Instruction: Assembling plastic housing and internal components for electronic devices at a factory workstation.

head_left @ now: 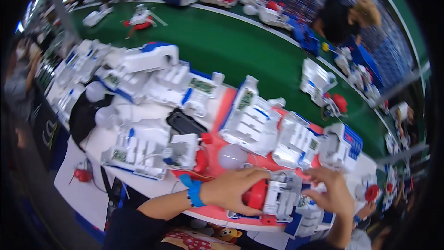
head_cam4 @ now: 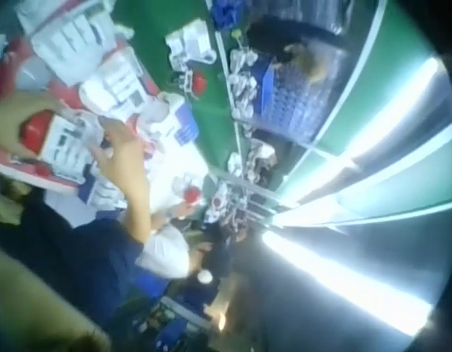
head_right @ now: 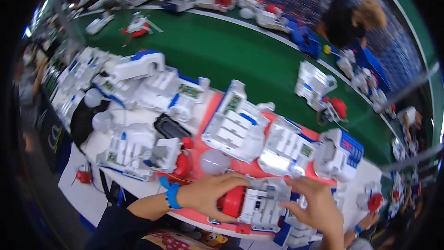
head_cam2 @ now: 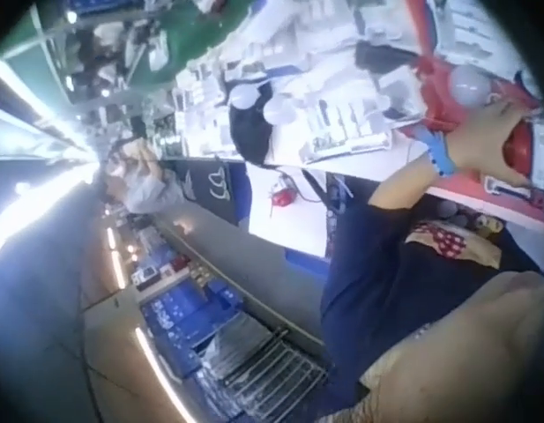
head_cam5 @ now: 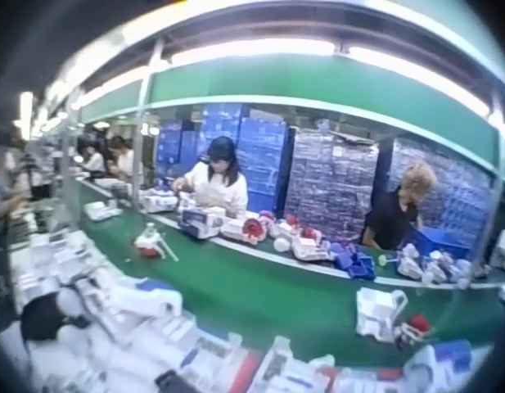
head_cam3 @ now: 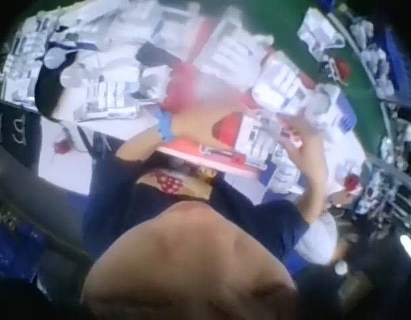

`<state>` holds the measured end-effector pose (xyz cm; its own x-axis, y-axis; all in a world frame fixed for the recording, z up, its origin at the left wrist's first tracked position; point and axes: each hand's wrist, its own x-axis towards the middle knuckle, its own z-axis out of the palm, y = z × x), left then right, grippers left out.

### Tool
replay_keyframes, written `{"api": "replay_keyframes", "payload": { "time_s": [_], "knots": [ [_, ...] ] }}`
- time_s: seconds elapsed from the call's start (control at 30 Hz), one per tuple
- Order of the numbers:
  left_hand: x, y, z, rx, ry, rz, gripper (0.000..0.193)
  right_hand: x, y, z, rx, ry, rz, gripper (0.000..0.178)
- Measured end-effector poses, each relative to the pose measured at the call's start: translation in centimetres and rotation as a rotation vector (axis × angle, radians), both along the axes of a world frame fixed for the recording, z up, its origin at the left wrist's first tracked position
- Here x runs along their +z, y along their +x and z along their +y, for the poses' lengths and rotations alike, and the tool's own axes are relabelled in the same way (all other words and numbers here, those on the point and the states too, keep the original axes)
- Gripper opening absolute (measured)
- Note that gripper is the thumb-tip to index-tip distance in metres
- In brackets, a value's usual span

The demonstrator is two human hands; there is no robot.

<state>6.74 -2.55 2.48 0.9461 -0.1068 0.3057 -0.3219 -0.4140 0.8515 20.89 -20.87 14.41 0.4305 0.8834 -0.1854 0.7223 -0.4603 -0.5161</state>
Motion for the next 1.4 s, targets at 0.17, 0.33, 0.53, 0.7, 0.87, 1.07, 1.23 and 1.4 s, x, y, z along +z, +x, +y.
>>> {"api": "replay_keyframes", "payload": {
  "time_s": [0.17, 0.33, 0.53, 0.7, 0.87, 1.07, 1.23, 1.4],
  "knots": [
    [-0.4, 0.5, 0.0, 0.034, 0.005, 0.039, 0.075, -2.8, -4.0, -0.7, 0.072, 0.123, -0.125, 0.058],
    [1.5, 0.8, 0.9, 0.049, 0.057, 0.061, 0.076, -5.8, -7.8, -1.4, -0.201, 0.366, -0.278, 0.049],
    [-0.5, 1.2, 1.0, 0.164, 0.111, -0.131, 0.075, -12.5, -14.8, -2.9, -0.418, 0.822, -0.43, 0.018],
    [0.4, -0.3, 0.4, 0.172, 0.223, -0.241, 0.079, -15.7, -18.8, -4.5, -0.561, 0.716, -0.239, 0.021],
    [0.3, -3.2, 0.8, 0.365, 0.218, -0.223, 0.071, -16.1, -16.4, -3.5, -0.408, 0.596, -0.342, 0.034],
    [-0.9, -7.0, 1.6, 0.541, 0.092, -0.354, 0.051, -15.2, -14.8, -1.8, -0.218, 0.271, -0.367, 0.033],
    [-3.4, -9.6, 0.2, 0.461, 0.117, -0.304, 0.05, -16.1, -14.2, -1.7, -0.209, 0.279, -0.449, 0.026],
    [-5.6, -10.9, -0.4, 0.474, 0.094, -0.279, 0.049, -17.8, -13.7, -1.2, -0.197, 0.456, -0.592, 0.013]
  ]
}}
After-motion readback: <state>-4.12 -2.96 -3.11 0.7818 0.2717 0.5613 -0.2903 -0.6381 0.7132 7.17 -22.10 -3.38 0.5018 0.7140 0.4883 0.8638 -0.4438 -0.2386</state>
